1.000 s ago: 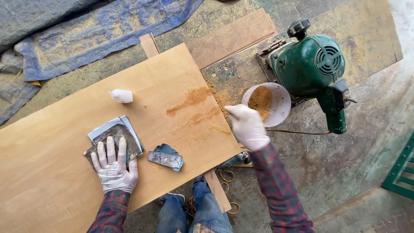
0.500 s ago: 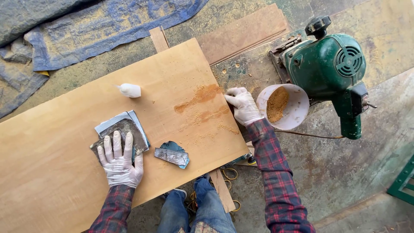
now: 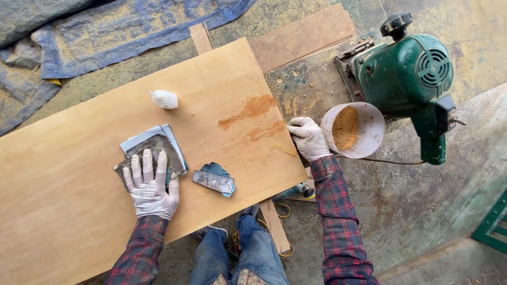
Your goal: The person sands a large wooden board by hand, holding the board steady with one gloved hand while rubbing a sanding block across its surface with the other. They reposition the board, sweep accumulated sawdust aside with the block, and continue sanding along the board's length and edges.
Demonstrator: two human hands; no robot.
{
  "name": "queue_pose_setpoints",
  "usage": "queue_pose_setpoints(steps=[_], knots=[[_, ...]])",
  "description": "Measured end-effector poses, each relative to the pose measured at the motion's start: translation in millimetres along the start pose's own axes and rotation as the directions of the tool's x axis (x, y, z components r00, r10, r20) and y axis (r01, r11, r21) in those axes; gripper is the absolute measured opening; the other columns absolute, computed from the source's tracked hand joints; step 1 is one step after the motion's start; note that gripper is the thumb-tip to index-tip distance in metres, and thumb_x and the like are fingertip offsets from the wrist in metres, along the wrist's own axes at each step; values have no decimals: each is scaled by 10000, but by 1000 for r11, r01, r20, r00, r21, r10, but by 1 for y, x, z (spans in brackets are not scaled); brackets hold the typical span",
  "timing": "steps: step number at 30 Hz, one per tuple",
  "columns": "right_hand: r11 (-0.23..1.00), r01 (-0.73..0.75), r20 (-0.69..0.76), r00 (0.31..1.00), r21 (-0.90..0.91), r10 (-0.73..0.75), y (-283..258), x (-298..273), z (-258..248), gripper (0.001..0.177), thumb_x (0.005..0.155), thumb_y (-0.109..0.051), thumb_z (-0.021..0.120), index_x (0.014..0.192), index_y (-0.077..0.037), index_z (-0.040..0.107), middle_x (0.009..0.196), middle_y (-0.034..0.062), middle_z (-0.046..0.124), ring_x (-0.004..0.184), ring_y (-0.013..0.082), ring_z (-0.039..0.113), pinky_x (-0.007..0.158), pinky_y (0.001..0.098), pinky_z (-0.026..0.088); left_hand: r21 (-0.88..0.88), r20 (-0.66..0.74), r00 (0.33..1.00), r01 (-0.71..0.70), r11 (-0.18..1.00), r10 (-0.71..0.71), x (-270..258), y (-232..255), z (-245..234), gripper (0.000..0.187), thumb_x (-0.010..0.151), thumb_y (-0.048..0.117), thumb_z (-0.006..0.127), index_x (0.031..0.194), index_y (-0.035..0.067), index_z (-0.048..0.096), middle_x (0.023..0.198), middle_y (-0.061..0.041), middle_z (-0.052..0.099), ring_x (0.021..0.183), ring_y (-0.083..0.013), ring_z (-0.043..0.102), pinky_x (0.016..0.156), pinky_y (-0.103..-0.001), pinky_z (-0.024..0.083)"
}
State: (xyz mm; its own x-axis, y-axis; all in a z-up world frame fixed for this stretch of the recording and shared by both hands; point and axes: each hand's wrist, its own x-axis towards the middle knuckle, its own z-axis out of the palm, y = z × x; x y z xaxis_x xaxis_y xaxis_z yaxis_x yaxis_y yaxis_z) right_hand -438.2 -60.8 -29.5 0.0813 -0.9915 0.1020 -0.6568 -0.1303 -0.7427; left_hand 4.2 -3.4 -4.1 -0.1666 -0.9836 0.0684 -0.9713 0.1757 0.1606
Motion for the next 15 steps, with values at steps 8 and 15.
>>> queue_pose_setpoints(steps=[8,15], knots=[[995,-31,-310,949,97,59,-27,19,8,191,881,58,742,1051,-25,769,1030,99,738,974,217,700,888,308,555,-14,-8,1000,4,1000,-5,5,3,-5,755,866,365,662,1563,202,424,1669,-142,303,1547,-397,225,1263,-608,115],[926,-93,-132,980,366,150,-108,52,0,134,906,26,746,1034,-9,769,1014,54,747,935,105,685,840,242,555,-12,18,1000,6,1000,-6,6,3,-9,788,835,367,674,1561,210,410,1656,-130,298,1535,-396,221,1249,-608,110]])
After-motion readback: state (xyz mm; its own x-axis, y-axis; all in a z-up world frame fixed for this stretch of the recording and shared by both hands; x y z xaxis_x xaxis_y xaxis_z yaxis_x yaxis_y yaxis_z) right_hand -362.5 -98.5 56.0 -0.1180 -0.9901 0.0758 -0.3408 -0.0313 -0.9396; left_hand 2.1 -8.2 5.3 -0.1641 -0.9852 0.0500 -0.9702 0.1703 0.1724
